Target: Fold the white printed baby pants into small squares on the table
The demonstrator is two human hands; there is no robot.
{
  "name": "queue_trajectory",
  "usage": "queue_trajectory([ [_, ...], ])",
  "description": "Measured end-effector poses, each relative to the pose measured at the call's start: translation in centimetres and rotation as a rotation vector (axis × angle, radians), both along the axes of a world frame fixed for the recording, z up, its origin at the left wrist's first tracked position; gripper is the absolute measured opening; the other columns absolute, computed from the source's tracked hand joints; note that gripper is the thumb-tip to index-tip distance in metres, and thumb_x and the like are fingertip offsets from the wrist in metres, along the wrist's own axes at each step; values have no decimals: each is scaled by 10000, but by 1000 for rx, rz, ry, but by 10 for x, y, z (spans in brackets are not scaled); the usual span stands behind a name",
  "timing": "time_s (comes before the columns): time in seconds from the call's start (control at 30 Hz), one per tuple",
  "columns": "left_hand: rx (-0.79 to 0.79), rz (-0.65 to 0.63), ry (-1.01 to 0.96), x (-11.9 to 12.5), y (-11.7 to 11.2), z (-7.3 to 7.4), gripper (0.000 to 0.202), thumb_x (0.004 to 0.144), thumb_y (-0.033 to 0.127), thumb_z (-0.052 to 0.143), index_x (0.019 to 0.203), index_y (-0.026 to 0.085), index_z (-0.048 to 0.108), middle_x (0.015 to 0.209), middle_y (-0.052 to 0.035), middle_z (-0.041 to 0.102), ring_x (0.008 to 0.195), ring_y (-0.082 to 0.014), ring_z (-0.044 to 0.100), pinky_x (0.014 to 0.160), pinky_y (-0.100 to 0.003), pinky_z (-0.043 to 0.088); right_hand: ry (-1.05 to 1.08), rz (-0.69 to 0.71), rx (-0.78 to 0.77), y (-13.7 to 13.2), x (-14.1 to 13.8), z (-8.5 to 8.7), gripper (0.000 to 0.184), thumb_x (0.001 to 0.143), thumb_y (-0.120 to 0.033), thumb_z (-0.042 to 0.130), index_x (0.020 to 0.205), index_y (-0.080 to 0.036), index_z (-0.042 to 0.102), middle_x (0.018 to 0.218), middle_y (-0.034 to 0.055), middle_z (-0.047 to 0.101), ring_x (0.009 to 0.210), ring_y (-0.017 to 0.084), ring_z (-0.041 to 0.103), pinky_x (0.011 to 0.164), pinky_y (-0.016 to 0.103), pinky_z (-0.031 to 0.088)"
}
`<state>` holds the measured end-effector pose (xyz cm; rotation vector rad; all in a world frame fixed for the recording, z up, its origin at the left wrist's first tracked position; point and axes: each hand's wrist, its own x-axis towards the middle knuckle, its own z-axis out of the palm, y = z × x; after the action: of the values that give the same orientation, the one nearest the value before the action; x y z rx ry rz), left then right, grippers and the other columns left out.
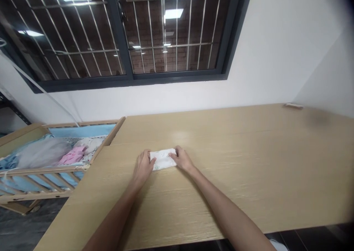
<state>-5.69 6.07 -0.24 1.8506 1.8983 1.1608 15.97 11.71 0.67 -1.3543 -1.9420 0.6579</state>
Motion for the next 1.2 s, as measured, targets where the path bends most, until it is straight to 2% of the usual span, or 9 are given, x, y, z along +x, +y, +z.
queue_trajectory([
  [0.1,80,36,63,7,-6,2,406,956,376,494,1300,161,475,1315,-180,571,1325,-327,483,1125,-527,365,-77,6,236,-11,-1,13,417,961,-356,496,1303,-121,540,1245,178,626,1149,287,581,996,420,461],
  [0.2,155,-74,139,20,-13,2,570,1007,446,389,1488,152,307,1519,-190,438,1438,-285,391,1183,-486,327,-214,190,385,-23,-5,20,523,1002,-366,406,1476,-145,437,1486,183,491,1380,308,431,1155,490,326],
  [0.33,84,-245,261,36,-19,-7,719,1021,511,290,1586,102,119,1659,-189,212,1546,-268,177,1243,-482,230,-388,462,369,-32,-18,10,655,963,-284,418,1587,-136,284,1621,156,333,1513,276,257,1224,487,223],
  [0.47,-9,-245,364,37,-18,-19,784,1019,566,231,1586,35,126,1665,-216,160,1557,-285,95,1255,-492,173,-465,483,326,-34,-25,-3,680,926,-233,442,1579,-97,309,1630,157,310,1528,269,230,1251,463,164],
  [0.57,-67,-207,430,27,-15,-23,779,1021,573,207,1584,36,169,1657,-211,197,1555,-294,96,1253,-490,168,-479,449,271,-32,-22,0,660,959,-294,425,1581,-105,312,1635,146,294,1535,263,214,1260,469,119],
  [0.8,-139,-115,483,9,-13,-31,824,1016,593,178,1566,-20,169,1644,-271,167,1549,-341,100,1242,-512,159,-499,453,57,-20,4,13,786,1002,-646,309,1614,-160,221,1662,110,199,1552,273,146,1259,496,66],
  [0.93,-119,-105,493,10,-13,-31,823,1018,593,186,1559,-28,180,1641,-280,169,1548,-353,100,1235,-518,167,-469,464,31,-18,12,17,784,998,-640,340,1615,-171,223,1662,117,199,1548,291,158,1255,501,95],
  [1.03,-11,-130,523,8,-12,-21,851,997,630,276,1542,-22,227,1638,-284,183,1545,-366,116,1222,-535,185,-469,500,94,-21,14,24,858,947,-629,481,1607,-134,246,1664,150,184,1550,320,134,1256,492,85],
  [1.2,82,-239,513,1,-12,-1,706,933,656,464,1431,156,455,1494,-171,510,1399,-310,445,1173,-492,287,-447,527,142,-20,20,35,884,842,-517,654,1567,-116,347,1644,188,252,1531,353,193,1244,512,122],
])
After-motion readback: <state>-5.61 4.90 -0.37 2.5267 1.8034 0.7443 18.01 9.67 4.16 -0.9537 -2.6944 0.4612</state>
